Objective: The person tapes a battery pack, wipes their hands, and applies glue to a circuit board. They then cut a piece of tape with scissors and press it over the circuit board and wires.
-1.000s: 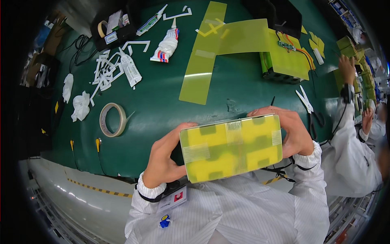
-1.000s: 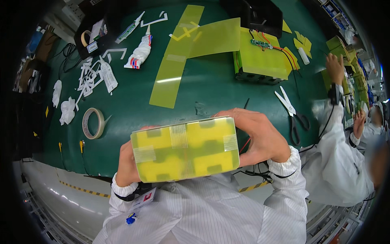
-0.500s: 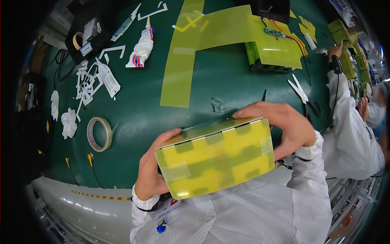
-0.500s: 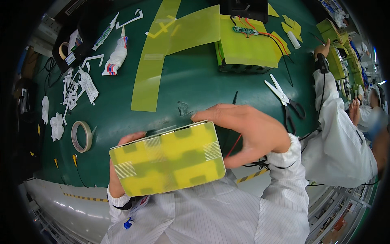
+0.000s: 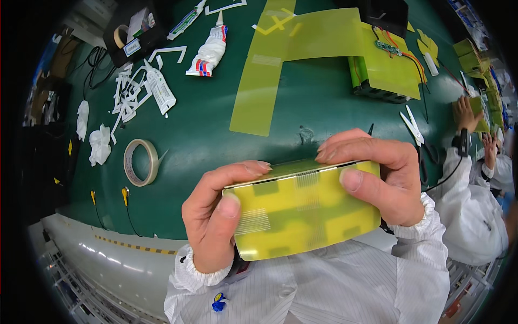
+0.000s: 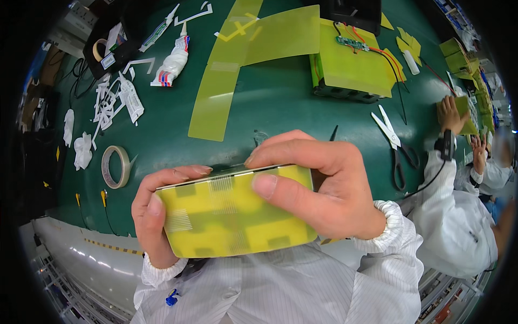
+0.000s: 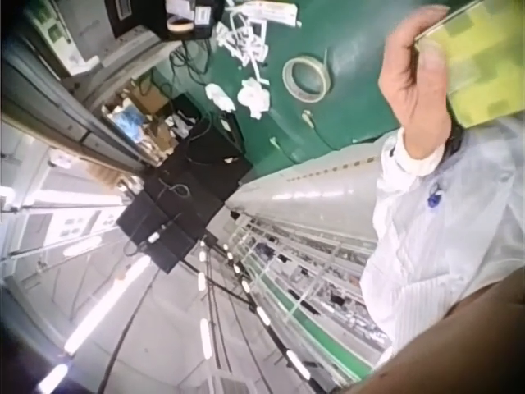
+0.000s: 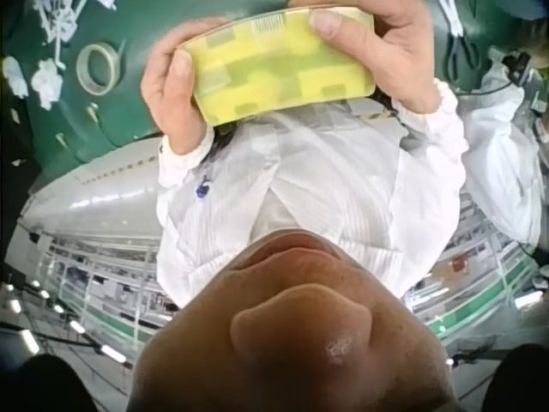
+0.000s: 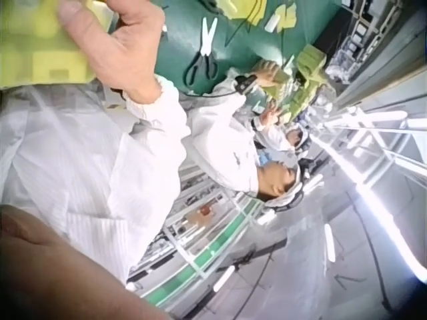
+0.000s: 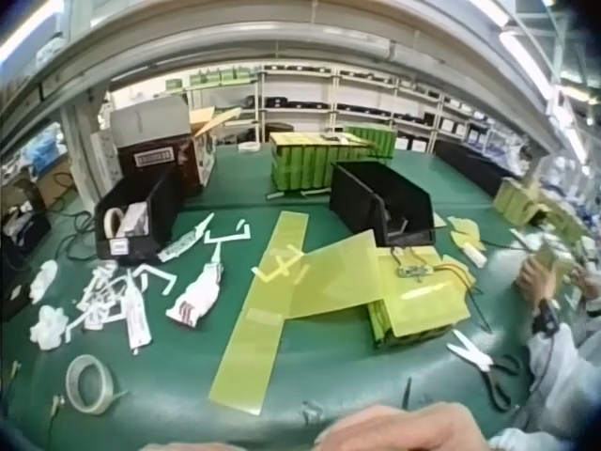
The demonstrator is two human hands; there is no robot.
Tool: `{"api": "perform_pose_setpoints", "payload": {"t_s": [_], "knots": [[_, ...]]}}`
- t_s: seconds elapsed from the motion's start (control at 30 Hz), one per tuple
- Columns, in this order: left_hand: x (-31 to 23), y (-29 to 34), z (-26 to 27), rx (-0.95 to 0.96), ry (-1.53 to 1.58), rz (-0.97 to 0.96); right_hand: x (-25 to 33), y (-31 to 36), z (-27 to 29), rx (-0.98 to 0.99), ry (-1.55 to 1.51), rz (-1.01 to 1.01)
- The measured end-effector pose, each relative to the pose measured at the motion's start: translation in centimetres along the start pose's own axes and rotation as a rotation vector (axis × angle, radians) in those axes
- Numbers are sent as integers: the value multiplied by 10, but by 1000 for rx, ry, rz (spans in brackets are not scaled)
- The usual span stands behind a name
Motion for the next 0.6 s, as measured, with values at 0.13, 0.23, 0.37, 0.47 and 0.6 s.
{"api": "perform_pose_setpoints", "payload": {"t_s": [0.13,0.23,0.37,0.47,0.6], "knots": [[-7,-4,2,-7,48,-153,3,-3,1,-19,42,53],[-14,-9,1,44,-50,-228,3,-4,2,-20,55,88],[-15,-12,2,68,-89,-251,5,-6,4,-17,114,116],[-16,-13,2,77,-125,-272,-1,-9,2,-36,-17,42],[-10,-11,-1,35,25,-172,1,-11,1,-25,-27,12]]}}
Point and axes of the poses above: each hand's wrist, its own y-axis away from the middle knuckle, its own z-axis out of the back of the hand, x = y × z, the point moved 8 cm from there along -y, towards the middle knuckle, and after that the axes turned 4 degrees about -z, right-handed, at the moved point
